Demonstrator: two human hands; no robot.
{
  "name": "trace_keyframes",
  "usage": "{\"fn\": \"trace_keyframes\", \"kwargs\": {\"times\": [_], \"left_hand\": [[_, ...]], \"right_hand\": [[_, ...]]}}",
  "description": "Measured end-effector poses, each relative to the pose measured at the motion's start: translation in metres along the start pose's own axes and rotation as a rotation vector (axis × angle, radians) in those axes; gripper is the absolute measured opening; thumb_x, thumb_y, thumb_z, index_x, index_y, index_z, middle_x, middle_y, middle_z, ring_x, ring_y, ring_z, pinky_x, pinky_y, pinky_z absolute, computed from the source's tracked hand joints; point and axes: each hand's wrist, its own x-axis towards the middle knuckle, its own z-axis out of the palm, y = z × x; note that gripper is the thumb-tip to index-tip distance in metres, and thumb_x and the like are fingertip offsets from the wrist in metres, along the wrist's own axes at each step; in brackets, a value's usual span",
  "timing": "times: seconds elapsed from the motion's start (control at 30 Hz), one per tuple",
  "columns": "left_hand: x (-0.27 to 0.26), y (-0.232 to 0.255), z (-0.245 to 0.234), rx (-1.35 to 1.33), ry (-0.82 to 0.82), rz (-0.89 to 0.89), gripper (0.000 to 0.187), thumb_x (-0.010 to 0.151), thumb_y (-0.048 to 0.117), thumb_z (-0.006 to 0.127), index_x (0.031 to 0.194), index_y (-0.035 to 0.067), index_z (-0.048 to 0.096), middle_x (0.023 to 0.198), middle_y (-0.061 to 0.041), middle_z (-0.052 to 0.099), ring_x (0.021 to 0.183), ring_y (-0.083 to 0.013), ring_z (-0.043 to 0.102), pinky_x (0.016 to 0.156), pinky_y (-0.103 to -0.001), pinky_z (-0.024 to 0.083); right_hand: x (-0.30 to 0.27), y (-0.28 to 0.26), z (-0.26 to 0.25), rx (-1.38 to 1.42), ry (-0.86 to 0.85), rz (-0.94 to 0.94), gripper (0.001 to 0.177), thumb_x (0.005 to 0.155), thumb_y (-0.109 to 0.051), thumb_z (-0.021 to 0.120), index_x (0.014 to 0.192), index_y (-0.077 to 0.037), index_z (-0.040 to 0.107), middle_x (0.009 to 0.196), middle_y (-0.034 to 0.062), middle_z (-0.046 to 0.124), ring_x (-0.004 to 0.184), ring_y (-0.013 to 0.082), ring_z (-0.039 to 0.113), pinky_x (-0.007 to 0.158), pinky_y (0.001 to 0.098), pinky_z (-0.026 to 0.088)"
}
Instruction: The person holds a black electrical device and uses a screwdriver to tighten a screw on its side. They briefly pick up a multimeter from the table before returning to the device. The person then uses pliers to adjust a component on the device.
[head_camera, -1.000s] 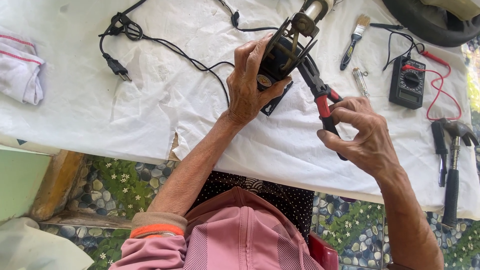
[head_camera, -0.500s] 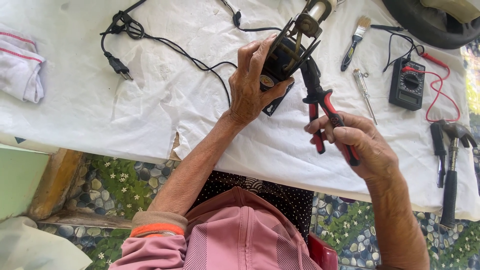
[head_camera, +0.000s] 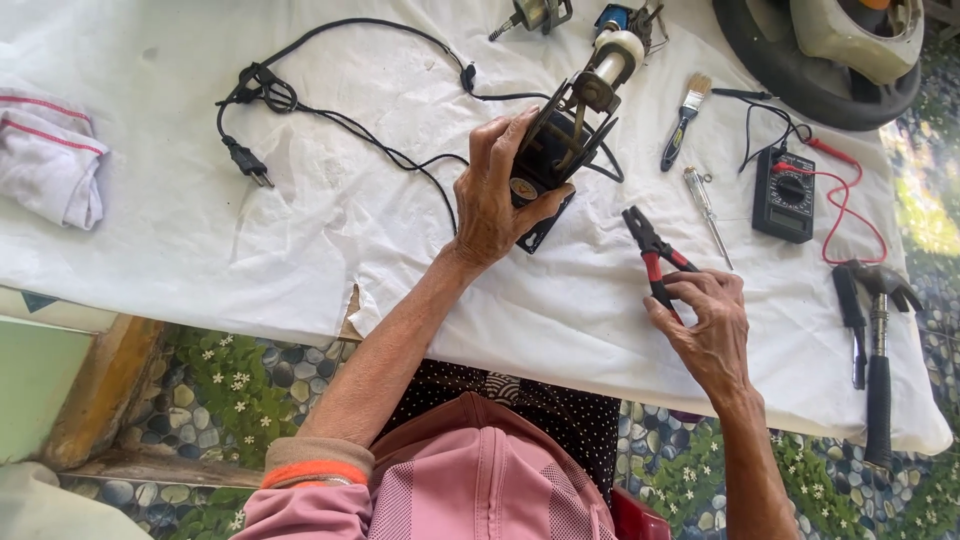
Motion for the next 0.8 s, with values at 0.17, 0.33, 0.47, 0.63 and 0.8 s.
{"fn": "trace_keyframes", "kwargs": {"times": [0.17, 0.33, 0.47, 0.63, 0.8], "left_hand": [[0.001, -0.001, 0.001, 0.009, 0.010, 0.034, 0.080, 0.089, 0.056, 0.078, 0.150, 0.015, 0.045, 0.129, -0.006, 0.051, 0.114, -0.0238, 0.067, 0.099, -0.039, 0.060], [0.000, -0.004, 0.002, 0.017, 0.022, 0.047, 0.081, 0.088, 0.054, 0.079, 0.148, 0.011, 0.046, 0.127, -0.008, 0.051, 0.114, -0.0266, 0.067, 0.097, -0.041, 0.060], [0.000, -0.002, 0.002, 0.000, 0.004, 0.029, 0.081, 0.088, 0.053, 0.079, 0.149, 0.011, 0.045, 0.128, -0.009, 0.050, 0.115, -0.0288, 0.066, 0.098, -0.043, 0.059], [-0.002, -0.003, 0.001, 0.026, -0.005, 0.005, 0.082, 0.088, 0.058, 0.076, 0.147, 0.012, 0.045, 0.128, -0.008, 0.049, 0.116, -0.0279, 0.066, 0.098, -0.042, 0.059], [-0.002, -0.002, 0.002, 0.028, 0.008, -0.002, 0.081, 0.087, 0.056, 0.078, 0.147, 0.012, 0.046, 0.127, -0.008, 0.050, 0.115, -0.0282, 0.067, 0.097, -0.041, 0.060]], "right_hand": [[0.006, -0.023, 0.004, -0.181, 0.042, -0.058, 0.029, 0.092, -0.036, 0.080, 0.100, -0.008, 0.079, 0.112, 0.0158, 0.071, 0.132, 0.0354, 0.050, 0.110, 0.0532, 0.031], [0.040, -0.069, 0.006, -0.198, 0.208, -0.161, 0.021, 0.095, -0.028, 0.081, 0.110, -0.015, 0.076, 0.110, 0.0143, 0.069, 0.121, 0.0350, 0.056, 0.099, 0.0499, 0.039], [0.077, -0.085, 0.031, 0.165, 0.218, -0.211, 0.037, 0.096, -0.031, 0.078, 0.127, -0.014, 0.071, 0.116, 0.0145, 0.069, 0.119, 0.0339, 0.059, 0.097, 0.0472, 0.046], [0.102, -0.145, 0.031, 0.461, 0.302, -0.275, 0.037, 0.099, -0.019, 0.076, 0.132, -0.004, 0.064, 0.112, 0.0171, 0.070, 0.106, 0.0310, 0.070, 0.091, 0.0425, 0.059], [0.108, -0.141, 0.034, 0.413, 0.354, -0.324, 0.022, 0.100, -0.013, 0.076, 0.117, -0.002, 0.067, 0.103, 0.0137, 0.070, 0.096, 0.0284, 0.071, 0.082, 0.0384, 0.061]]}}
